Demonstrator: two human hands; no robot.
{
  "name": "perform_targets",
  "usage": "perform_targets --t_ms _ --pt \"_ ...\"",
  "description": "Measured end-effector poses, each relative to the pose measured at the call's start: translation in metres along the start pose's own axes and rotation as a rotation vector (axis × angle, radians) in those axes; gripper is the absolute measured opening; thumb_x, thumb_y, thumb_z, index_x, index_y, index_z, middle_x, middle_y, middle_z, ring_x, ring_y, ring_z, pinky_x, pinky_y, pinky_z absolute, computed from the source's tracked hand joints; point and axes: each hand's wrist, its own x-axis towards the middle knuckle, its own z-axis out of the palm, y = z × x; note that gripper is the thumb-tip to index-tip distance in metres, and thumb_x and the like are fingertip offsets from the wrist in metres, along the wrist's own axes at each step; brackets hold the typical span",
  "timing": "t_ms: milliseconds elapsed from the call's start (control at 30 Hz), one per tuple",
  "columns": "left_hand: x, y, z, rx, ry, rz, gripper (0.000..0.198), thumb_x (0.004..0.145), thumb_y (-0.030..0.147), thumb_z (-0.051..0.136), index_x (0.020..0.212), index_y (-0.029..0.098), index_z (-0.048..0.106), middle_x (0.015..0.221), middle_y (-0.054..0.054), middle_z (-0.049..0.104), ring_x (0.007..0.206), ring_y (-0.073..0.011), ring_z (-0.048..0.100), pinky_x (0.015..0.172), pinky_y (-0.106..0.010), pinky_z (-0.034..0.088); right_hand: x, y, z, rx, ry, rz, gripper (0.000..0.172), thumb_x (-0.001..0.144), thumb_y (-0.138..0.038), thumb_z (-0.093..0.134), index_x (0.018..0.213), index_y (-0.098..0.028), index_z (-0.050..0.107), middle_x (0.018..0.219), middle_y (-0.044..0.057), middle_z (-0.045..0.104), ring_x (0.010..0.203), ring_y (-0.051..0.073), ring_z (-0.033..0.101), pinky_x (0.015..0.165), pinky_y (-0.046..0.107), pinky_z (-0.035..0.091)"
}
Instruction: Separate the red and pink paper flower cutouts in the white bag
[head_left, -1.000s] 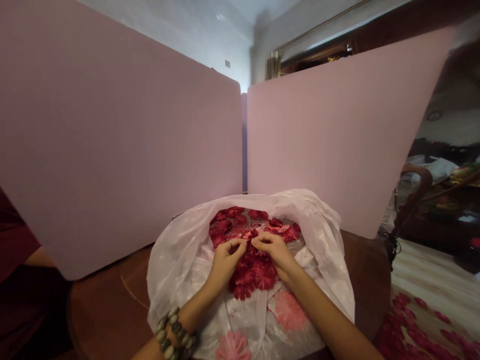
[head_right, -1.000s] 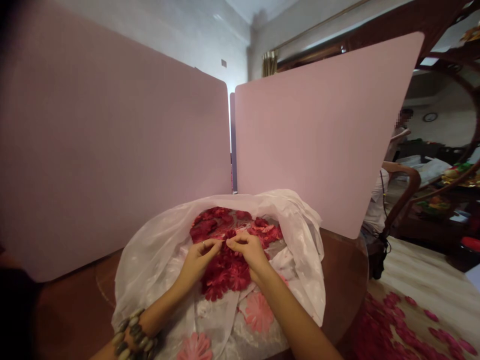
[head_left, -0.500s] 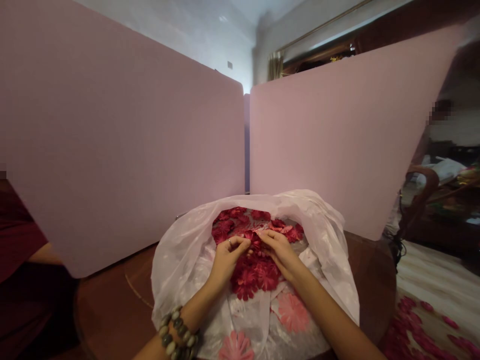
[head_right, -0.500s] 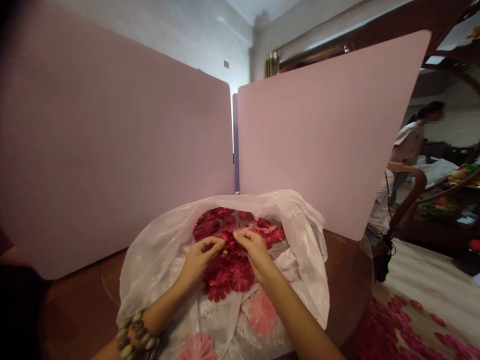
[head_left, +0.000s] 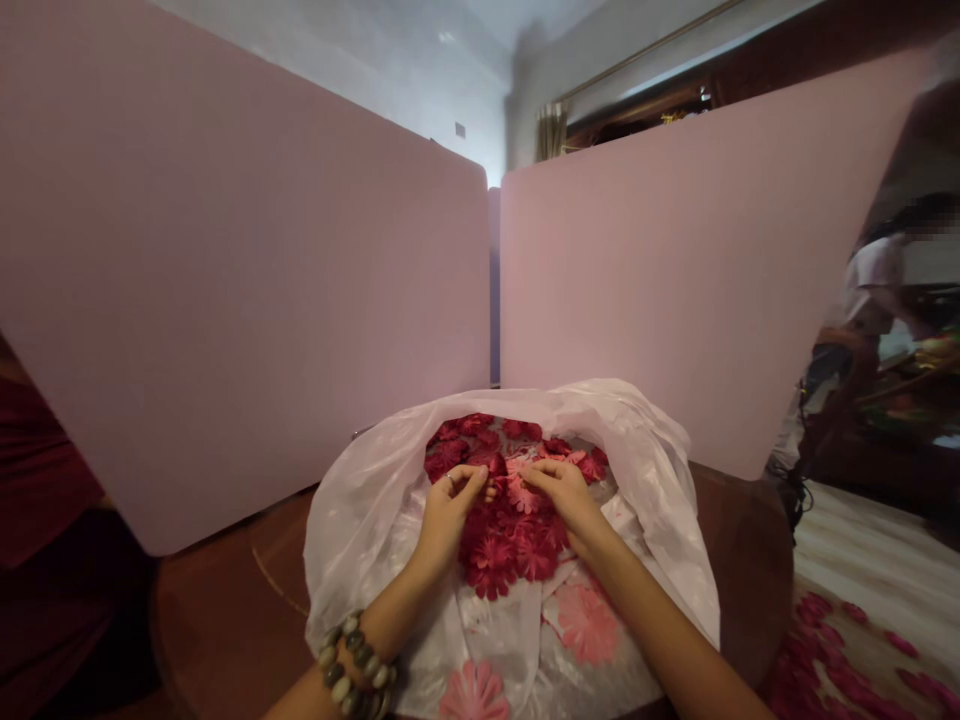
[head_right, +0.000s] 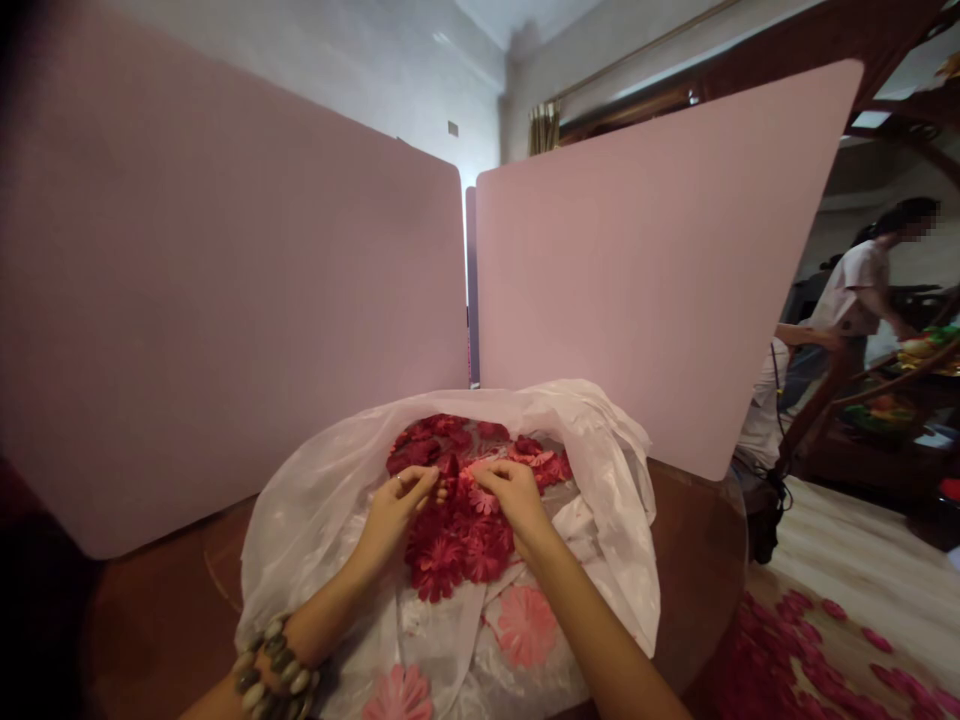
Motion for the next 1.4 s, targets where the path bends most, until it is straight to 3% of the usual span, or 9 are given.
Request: perform_targets --t_ms 167,367,633,867,1033,1100,1233,1400 --pt "-0.001 -0.002 0.001 0.029 -0.026 0.019 0.028 0.065 0.042 0.072 0.065 0.016 0.064 0.059 0.001 0.061 0.058 -0.0127 0.055 0.062 -0.024 0.044 -0.003 -0.002 0.003 0.000 -0.033 -0.020 0.022 0.058 -0.039 0.076 0.061 -0.017 0.070 0.062 0.000 0.063 0.063 0.014 0.052 0.066 0.027 0.038" --pt "-0.004 0.000 0.003 0.073 -0.076 0.072 0.026 0.063 0.041 0.074 0.061 0.016 0.066 0.060 0.000 0.063 0.061 -0.0147 0.056 0.065 -0.026 0.044 -0.003 -0.001 0.005 -0.145 -0.131 -0.075 0.021 0.056 -0.034 0.076 0.053 -0.017 0.065 0.054 -0.002 0.056 0.055 0.012 0.046 0.058 0.026 0.034" --pt "0.003 -0.003 -0.002 -0.035 0.125 0.069 0.024 0.063 0.038 0.071 0.064 0.017 0.061 0.060 0.004 0.055 0.059 -0.0117 0.050 0.062 -0.023 0.040 -0.001 -0.003 0.001 -0.098 0.045 -0.014 0.024 0.055 -0.033 0.070 0.047 -0.017 0.054 0.049 -0.006 0.044 0.052 0.010 0.036 0.054 0.025 0.027" --pt "0.006 -0.007 -0.005 -0.094 0.191 0.110 0.019 0.066 0.034 0.067 0.066 0.018 0.056 0.062 0.004 0.049 0.058 -0.0115 0.043 0.061 -0.024 0.037 0.003 0.000 -0.001 -0.107 0.163 -0.060 0.023 0.055 -0.033 0.068 0.047 -0.018 0.053 0.049 -0.005 0.044 0.054 0.011 0.037 0.056 0.026 0.028" --pt "0.003 -0.002 -0.004 -0.096 0.123 0.229 0.012 0.060 0.021 0.065 0.064 0.019 0.055 0.080 0.001 0.057 0.081 -0.0157 0.052 0.077 -0.024 0.040 0.006 0.003 -0.005 -0.092 0.157 -0.075 0.022 0.056 -0.036 0.068 0.051 -0.018 0.056 0.053 -0.004 0.049 0.057 0.012 0.042 0.059 0.026 0.031" --pt "0.000 0.000 -0.002 -0.070 0.052 0.235 0.011 0.060 0.019 0.064 0.068 0.020 0.056 0.080 0.001 0.057 0.080 -0.0158 0.053 0.076 -0.025 0.041 0.006 0.003 -0.004 -0.098 0.148 -0.093 0.022 0.056 -0.035 0.070 0.051 -0.017 0.058 0.053 -0.004 0.050 0.057 0.012 0.043 0.060 0.027 0.033" --pt "-0.004 0.000 0.002 0.037 -0.089 0.180 0.014 0.066 0.026 0.068 0.076 0.019 0.060 0.074 0.001 0.058 0.072 -0.0153 0.053 0.070 -0.025 0.042 0.002 0.000 0.002 -0.089 0.073 -0.114 0.023 0.053 -0.036 0.076 0.054 -0.018 0.062 0.055 -0.003 0.054 0.058 0.014 0.047 0.061 0.028 0.037" --pt "-0.003 -0.007 0.002 0.113 -0.156 0.205 0.017 0.070 0.032 0.069 0.075 0.019 0.060 0.073 0.001 0.059 0.069 -0.0149 0.054 0.068 -0.026 0.042 -0.007 -0.005 0.004 0.048 -0.224 -0.008 0.026 0.058 -0.039 0.078 0.065 -0.017 0.068 0.064 -0.001 0.059 0.062 0.014 0.055 0.066 0.028 0.043"
